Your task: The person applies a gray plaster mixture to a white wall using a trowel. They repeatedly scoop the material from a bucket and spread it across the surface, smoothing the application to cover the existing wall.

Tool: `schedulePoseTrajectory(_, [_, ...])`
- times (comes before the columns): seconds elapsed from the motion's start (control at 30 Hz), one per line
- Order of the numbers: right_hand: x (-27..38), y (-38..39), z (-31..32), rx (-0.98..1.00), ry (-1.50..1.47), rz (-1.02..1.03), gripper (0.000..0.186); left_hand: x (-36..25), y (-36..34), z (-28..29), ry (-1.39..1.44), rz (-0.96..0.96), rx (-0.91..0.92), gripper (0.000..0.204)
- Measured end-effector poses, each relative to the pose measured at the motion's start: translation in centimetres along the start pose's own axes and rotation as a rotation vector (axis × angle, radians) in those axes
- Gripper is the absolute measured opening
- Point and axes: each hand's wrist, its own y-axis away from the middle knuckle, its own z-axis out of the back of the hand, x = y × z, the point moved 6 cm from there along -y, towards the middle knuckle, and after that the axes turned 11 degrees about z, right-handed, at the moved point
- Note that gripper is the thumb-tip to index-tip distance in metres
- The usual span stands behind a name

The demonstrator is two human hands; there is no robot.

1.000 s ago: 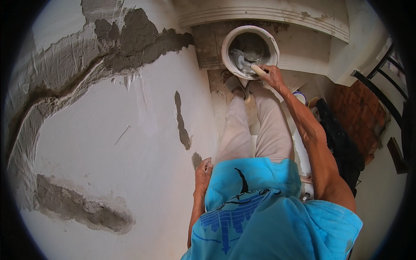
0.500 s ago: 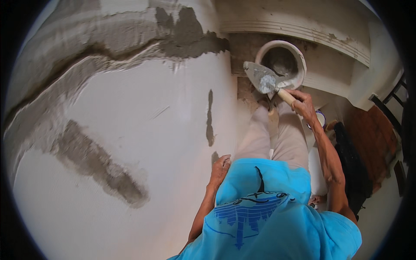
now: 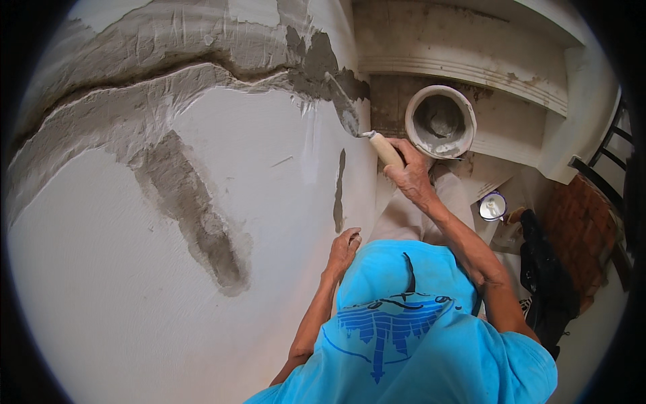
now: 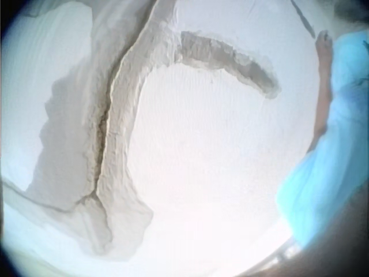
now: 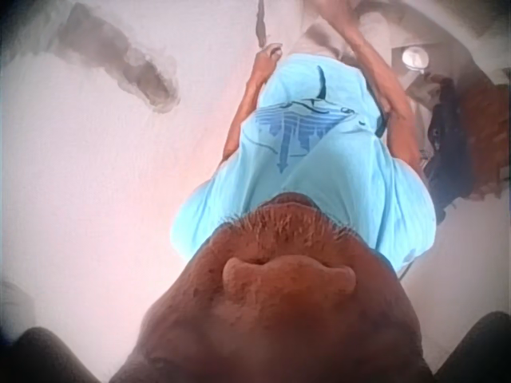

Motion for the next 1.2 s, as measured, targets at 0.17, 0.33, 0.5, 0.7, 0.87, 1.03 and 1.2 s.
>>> schedulePoseTrajectory(0.17, [0.5,0.0,-2.4,-0.024,0.137,0.044,0.052,0.0,-0.5,0.7,-0.010,0.004,0.032,0.039])
schedulePoseTrajectory(0.33, [0.2,-0.1,-3.3,-0.044,0.194,0.101,0.053,0.5,-0.8,1.2,-0.012,-0.020,0.042,0.039])
schedulePoseTrajectory(0.5, [0.2,-0.2,-4.4,-0.053,0.270,0.107,0.056,0.9,-1.1,1.4,-0.006,0.001,0.058,0.039])
schedulePoseTrajectory(0.7, [1.0,1.6,-7.5,-0.008,0.366,0.232,0.073,2.0,-1.4,1.1,-0.008,-0.024,0.074,0.038])
schedulePoseTrajectory(0.87, [2.0,3.4,-10.0,0.065,0.261,0.176,0.078,2.3,-1.3,1.0,-0.037,-0.050,0.103,0.035])
schedulePoseTrajectory(1.03, [2.8,5.3,-9.2,0.063,0.186,0.143,0.074,2.7,-0.9,0.5,0.016,-0.061,0.157,0.036])
schedulePoseTrajectory(1.2, [3.0,5.4,-5.9,0.024,0.179,0.155,0.067,2.6,-0.7,0.6,0.041,-0.087,0.170,0.036])
